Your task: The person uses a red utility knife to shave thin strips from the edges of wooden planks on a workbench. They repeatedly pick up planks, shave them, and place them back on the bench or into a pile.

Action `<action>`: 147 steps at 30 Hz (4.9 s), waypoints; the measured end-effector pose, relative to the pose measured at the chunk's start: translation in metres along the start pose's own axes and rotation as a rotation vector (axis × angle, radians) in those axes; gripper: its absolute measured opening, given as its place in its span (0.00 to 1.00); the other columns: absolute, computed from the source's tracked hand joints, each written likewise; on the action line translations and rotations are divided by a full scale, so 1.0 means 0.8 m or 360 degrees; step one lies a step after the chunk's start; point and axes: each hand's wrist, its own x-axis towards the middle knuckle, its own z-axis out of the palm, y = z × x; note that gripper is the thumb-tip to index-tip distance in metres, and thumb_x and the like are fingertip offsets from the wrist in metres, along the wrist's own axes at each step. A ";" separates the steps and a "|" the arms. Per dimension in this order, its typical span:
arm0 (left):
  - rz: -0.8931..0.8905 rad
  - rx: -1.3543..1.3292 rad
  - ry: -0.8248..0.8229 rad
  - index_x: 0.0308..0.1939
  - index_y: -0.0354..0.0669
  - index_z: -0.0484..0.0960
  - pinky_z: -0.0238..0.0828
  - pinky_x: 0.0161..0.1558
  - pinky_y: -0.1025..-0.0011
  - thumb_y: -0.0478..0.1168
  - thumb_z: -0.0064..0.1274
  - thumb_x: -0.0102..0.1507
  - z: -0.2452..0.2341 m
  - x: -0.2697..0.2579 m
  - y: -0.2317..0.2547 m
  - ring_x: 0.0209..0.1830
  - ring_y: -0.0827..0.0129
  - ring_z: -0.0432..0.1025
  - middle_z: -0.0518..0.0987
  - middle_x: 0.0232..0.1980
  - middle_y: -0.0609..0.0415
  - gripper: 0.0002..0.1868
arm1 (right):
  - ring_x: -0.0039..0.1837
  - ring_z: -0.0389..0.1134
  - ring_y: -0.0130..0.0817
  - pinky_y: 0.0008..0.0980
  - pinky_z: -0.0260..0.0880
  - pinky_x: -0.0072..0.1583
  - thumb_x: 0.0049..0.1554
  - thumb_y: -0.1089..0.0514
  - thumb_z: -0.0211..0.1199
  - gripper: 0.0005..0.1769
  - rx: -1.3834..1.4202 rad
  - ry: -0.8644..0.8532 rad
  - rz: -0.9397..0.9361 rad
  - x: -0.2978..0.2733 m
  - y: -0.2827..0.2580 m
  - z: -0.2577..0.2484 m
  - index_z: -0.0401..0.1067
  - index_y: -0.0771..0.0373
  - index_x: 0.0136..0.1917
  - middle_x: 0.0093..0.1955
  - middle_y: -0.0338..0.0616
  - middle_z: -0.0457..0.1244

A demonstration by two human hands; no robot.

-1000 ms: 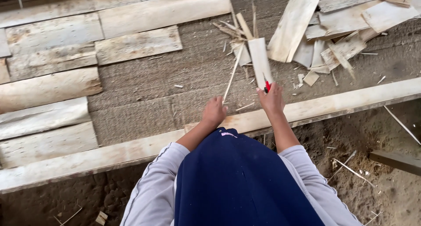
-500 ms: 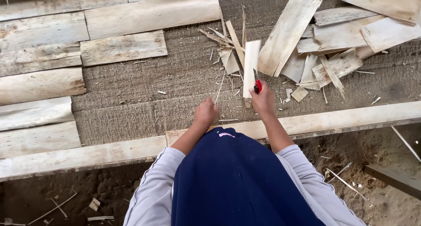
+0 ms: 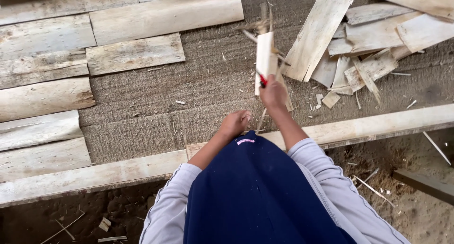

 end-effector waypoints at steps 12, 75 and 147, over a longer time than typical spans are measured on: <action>-0.0007 -0.0019 0.0020 0.54 0.53 0.82 0.72 0.59 0.51 0.48 0.45 0.66 0.023 -0.001 0.016 0.58 0.45 0.74 0.81 0.54 0.44 0.16 | 0.59 0.68 0.60 0.62 0.68 0.59 0.58 0.44 0.66 0.23 0.0523 0.0758 0.0345 0.036 0.146 -0.043 0.67 0.59 0.60 0.55 0.54 0.63; -0.0170 -0.1168 0.1389 0.42 0.52 0.78 0.70 0.30 0.71 0.40 0.58 0.63 0.012 0.042 0.028 0.28 0.74 0.76 0.83 0.28 0.56 0.05 | 0.44 0.63 0.29 0.25 0.67 0.47 0.45 0.65 0.79 0.24 0.1281 -0.0705 -0.0423 -0.064 0.119 -0.029 0.71 0.62 0.53 0.42 0.40 0.64; -0.0706 0.0607 0.0973 0.83 0.61 0.44 0.18 0.74 0.32 0.65 0.22 0.75 -0.170 -0.325 -0.305 0.82 0.43 0.19 0.30 0.85 0.50 0.35 | 0.31 0.69 0.32 0.31 0.76 0.34 0.58 0.66 0.66 0.11 0.1481 -0.0975 -0.0189 -0.251 -0.260 0.220 0.64 0.63 0.47 0.34 0.40 0.61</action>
